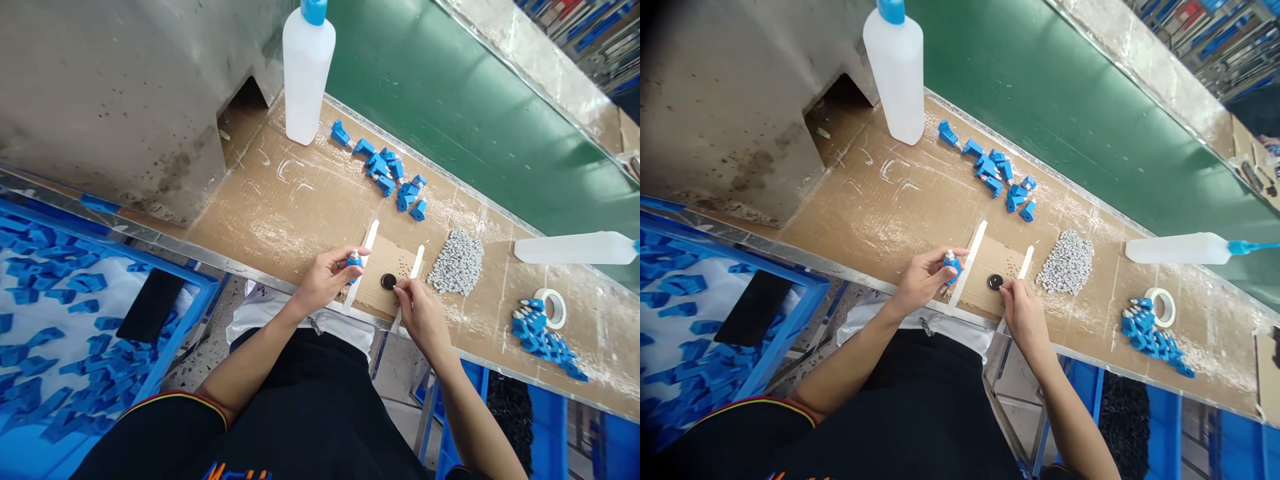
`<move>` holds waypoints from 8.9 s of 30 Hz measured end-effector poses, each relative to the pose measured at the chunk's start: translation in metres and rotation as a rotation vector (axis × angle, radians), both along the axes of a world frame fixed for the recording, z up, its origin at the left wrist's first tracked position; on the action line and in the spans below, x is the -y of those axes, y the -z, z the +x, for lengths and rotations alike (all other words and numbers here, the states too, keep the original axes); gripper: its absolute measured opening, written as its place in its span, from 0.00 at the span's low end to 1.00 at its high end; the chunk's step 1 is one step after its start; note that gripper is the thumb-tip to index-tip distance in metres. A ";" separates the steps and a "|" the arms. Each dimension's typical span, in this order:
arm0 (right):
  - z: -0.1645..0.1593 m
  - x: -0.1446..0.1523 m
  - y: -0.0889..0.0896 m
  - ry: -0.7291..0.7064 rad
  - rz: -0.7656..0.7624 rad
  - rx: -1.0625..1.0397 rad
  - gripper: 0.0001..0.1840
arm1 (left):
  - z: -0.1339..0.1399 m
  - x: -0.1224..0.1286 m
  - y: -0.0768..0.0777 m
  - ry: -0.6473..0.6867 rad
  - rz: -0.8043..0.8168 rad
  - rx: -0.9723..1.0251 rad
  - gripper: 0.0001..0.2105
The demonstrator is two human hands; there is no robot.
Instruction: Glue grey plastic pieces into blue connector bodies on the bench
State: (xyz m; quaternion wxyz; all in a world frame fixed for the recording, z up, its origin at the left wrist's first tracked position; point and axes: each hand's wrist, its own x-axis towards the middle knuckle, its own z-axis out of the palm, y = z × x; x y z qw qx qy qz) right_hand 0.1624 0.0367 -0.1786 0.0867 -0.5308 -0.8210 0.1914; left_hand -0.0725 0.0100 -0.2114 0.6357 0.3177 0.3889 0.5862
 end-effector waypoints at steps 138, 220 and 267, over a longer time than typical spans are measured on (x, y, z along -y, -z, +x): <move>-0.005 0.039 -0.014 0.259 0.508 -0.548 0.07 | 0.047 -0.013 -0.063 0.294 0.131 -0.475 0.28; 0.052 -0.001 0.001 0.000 -0.031 -0.141 0.11 | -0.004 0.003 -0.004 0.019 0.145 -0.570 0.06; -0.005 0.007 0.019 -0.071 0.302 -0.060 0.11 | -0.009 0.002 -0.006 0.022 0.251 -0.622 0.03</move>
